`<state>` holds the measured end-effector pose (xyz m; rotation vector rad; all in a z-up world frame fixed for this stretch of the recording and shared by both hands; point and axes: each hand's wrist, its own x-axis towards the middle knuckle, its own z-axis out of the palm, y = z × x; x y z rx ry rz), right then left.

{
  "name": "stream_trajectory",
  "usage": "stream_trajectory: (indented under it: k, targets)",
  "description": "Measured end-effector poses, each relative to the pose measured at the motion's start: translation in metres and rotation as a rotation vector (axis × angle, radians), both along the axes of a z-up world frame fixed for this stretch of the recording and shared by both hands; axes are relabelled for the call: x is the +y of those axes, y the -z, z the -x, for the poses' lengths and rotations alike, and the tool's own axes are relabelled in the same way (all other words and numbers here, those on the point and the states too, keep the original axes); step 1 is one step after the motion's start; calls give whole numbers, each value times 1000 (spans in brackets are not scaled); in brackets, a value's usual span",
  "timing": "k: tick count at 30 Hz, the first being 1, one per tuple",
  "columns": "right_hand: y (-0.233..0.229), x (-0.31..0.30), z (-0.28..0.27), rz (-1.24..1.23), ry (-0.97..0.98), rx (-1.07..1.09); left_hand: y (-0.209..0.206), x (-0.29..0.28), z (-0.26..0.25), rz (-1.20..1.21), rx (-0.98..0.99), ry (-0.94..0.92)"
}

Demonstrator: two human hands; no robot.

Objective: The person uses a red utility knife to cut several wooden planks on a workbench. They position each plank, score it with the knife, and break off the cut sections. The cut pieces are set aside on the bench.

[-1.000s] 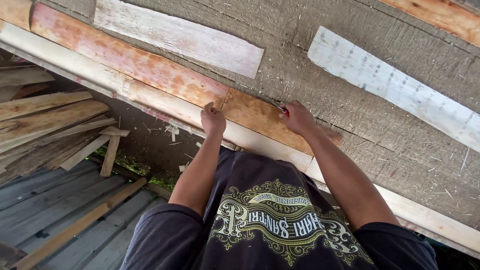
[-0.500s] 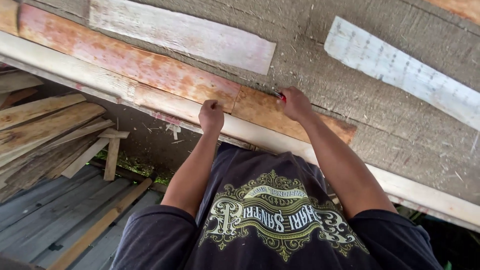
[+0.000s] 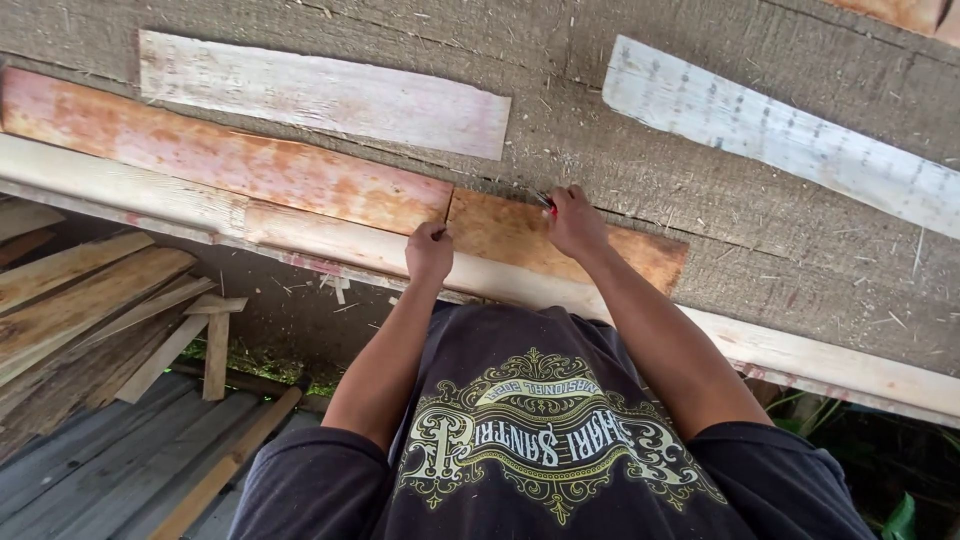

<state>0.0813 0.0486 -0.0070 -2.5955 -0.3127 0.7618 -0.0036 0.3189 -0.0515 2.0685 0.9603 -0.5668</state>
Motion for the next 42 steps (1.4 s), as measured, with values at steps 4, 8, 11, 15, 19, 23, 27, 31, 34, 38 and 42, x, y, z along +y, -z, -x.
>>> stream_trajectory:
  k: [4, 8, 11, 15, 19, 23, 27, 31, 34, 38, 42]
  targets:
    - [21, 0, -20, 89, 20, 19, -8, 4, -15, 336, -127, -351]
    - [26, -6, -39, 24, 177, -67, 2, 42, -34, 383, -285, -480]
    - [20, -13, -48, 38, 269, -95, -28, 79, -54, 404, -365, -563]
    - [-10, -8, -48, 44, 481, -91, -47, 130, -78, 381, -442, -627]
    - [1, -8, -51, 32, 561, -37, -15, 176, -95, 366, -489, -667]
    - [-1, 7, -53, -7, 689, 4, -4, 196, -109, 403, -500, -678]
    - [1, 15, -51, -36, 890, 61, 3, 196, -108, 382, -488, -616]
    - [4, -10, -45, 58, 911, 32, -26, 167, -101, 295, -402, -511]
    - [18, -45, -26, 131, 965, 2, 0, 149, -82, 143, -299, -232]
    - [35, -108, 3, 193, 1015, -69, 23, 107, -55, -82, -152, 207]
    - [62, -164, 41, 214, 1066, -205, -12, 56, -44, -43, -114, 344]
